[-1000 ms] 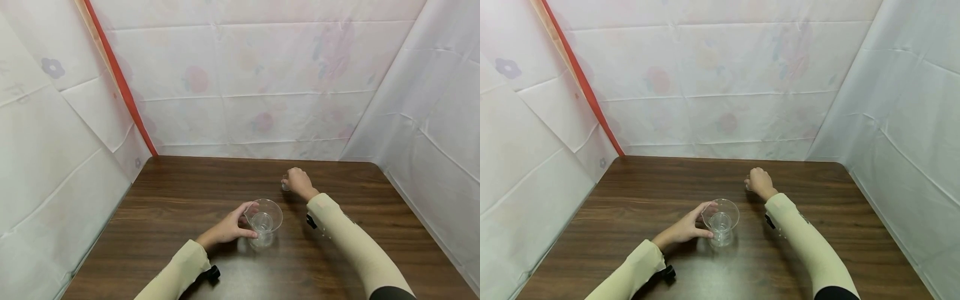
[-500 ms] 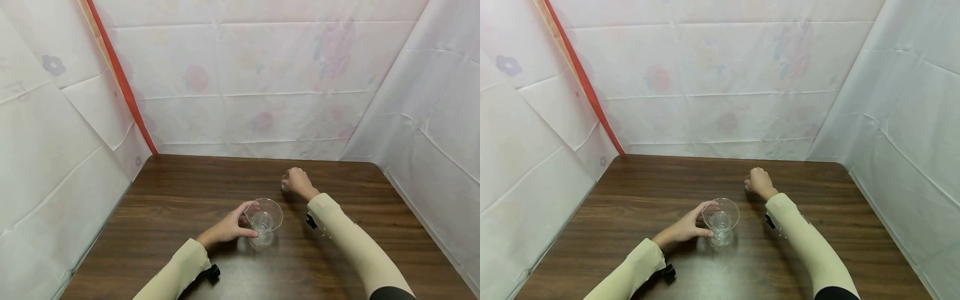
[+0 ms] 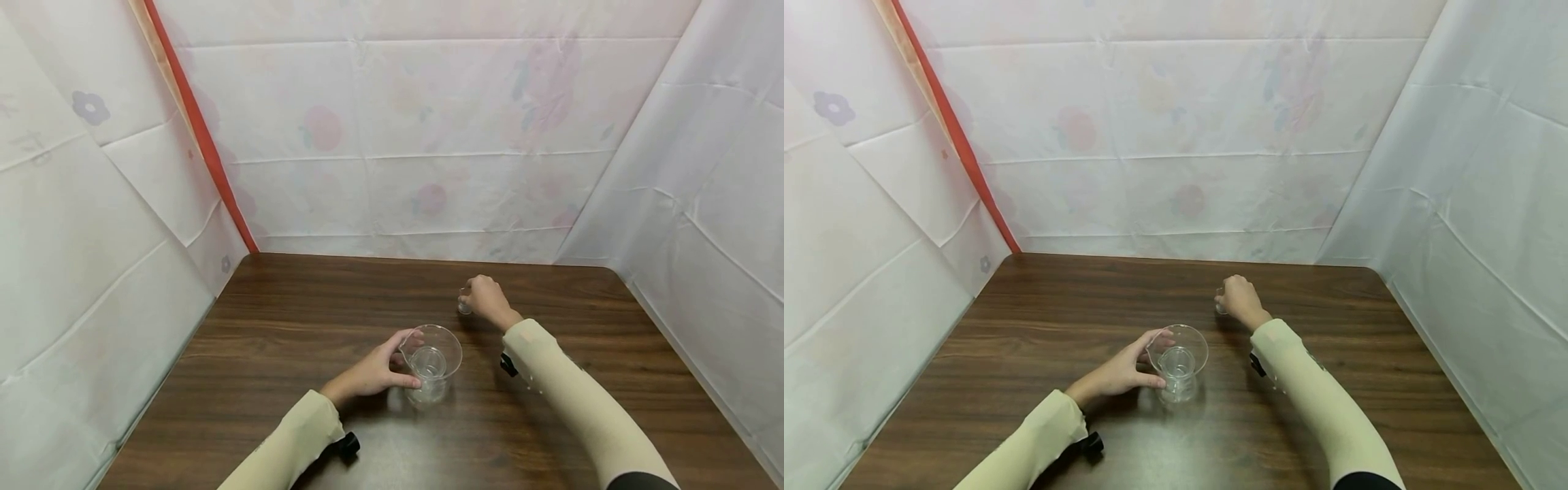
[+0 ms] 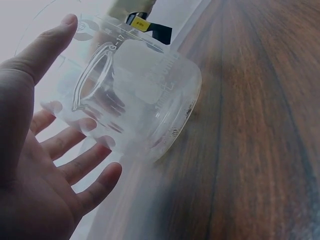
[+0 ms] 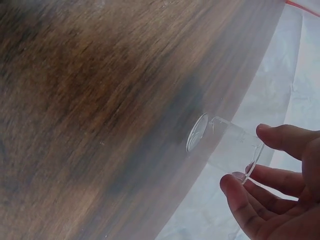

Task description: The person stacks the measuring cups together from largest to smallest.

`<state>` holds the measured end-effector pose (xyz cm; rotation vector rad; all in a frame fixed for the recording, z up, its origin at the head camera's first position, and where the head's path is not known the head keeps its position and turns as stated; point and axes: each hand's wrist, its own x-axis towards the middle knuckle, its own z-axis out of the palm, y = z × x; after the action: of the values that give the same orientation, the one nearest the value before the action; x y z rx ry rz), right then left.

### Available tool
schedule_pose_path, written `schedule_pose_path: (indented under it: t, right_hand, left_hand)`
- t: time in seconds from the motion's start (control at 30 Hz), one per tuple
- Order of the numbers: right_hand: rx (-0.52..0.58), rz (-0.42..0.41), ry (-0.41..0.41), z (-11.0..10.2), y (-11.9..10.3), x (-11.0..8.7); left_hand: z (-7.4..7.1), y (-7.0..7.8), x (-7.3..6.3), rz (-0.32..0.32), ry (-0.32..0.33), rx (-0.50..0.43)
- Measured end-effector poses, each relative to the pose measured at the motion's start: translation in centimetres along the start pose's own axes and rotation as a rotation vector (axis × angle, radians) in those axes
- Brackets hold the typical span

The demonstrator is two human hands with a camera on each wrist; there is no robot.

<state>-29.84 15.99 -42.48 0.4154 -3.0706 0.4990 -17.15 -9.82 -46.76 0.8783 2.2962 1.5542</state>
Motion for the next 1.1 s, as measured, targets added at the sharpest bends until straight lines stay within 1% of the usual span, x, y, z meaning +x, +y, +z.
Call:
schedule_pose_path:
  t: [0.27, 0.5, 0.7, 0.93, 1.1]
  right_hand:
    - [0.024, 0.025, -0.008, -0.18, 0.0, -0.23]
    - [0.039, 0.016, 0.007, -0.22, 0.0, -0.4]
    - [0.046, 0.016, 0.015, -0.44, -0.21, -0.44]
    - [0.041, -0.016, 0.045, -0.8, -0.61, -0.49]
    - [0.048, -0.018, 0.055, -0.89, -0.82, -0.54]
  left_hand:
    - [0.13, -0.1, -0.07, -0.003, 0.001, -0.014]
    - [-0.05, 0.02, -0.07, 0.007, -0.008, -0.005]
    - [-0.14, 0.11, -0.12, 0.0, -0.005, -0.008]
    - [-0.13, -0.08, 0.0, -0.001, 0.002, -0.014]
    - [-0.1, -0.09, 0.02, -0.004, 0.002, -0.015]
